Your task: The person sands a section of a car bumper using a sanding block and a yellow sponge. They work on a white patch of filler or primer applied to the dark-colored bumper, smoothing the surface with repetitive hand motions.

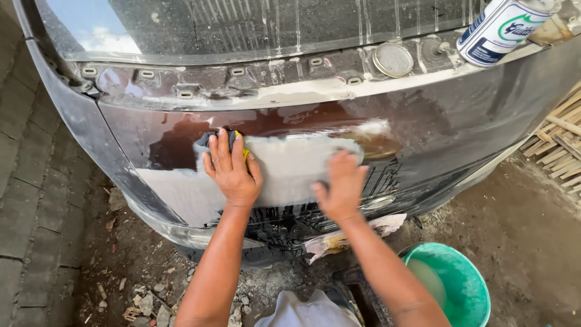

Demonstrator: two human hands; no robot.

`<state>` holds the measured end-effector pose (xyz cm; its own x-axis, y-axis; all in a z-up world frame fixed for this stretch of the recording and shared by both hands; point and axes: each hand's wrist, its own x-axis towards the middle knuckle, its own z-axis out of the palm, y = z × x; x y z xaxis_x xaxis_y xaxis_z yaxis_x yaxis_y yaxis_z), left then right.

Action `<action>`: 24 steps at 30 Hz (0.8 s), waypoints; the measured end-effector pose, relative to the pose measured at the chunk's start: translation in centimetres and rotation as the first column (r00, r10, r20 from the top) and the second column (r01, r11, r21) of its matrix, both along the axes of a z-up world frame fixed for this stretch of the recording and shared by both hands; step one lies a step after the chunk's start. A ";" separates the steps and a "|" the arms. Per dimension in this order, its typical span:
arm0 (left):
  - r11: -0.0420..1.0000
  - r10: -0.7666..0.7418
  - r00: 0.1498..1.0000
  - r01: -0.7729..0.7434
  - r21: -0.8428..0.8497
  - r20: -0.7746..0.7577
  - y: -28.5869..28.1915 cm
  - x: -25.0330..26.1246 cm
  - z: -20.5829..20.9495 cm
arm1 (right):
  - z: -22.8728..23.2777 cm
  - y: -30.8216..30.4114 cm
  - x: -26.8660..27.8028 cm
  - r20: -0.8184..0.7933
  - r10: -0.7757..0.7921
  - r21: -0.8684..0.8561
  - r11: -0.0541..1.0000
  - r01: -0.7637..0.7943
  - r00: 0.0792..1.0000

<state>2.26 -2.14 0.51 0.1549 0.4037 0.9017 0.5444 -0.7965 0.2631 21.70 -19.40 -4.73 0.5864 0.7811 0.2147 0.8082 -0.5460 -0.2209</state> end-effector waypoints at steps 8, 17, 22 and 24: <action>1.000 -0.023 0.999 0.023 -0.007 -0.039 -0.2 0.2 -0.1 | -0.9 -1.2 3.1 0.288 0.119 0.232 0.954 -0.190 0.950; 0.999 -0.034 0.998 0.035 0.013 -0.050 -1.1 1.7 -0.1 | 0.6 0.5 -1.1 0.280 0.215 0.267 0.919 -0.291 0.936; 1.000 -0.018 0.999 0.017 -0.014 -0.046 -1.5 2.0 -0.5 | 1.8 -1.0 2.5 0.181 0.136 0.184 0.968 -0.169 0.974; 1.000 -0.007 0.999 0.007 -0.007 -0.038 -1.9 2.5 -0.5 | 0.5 -0.2 3.0 0.378 -0.067 0.607 0.771 -0.192 0.923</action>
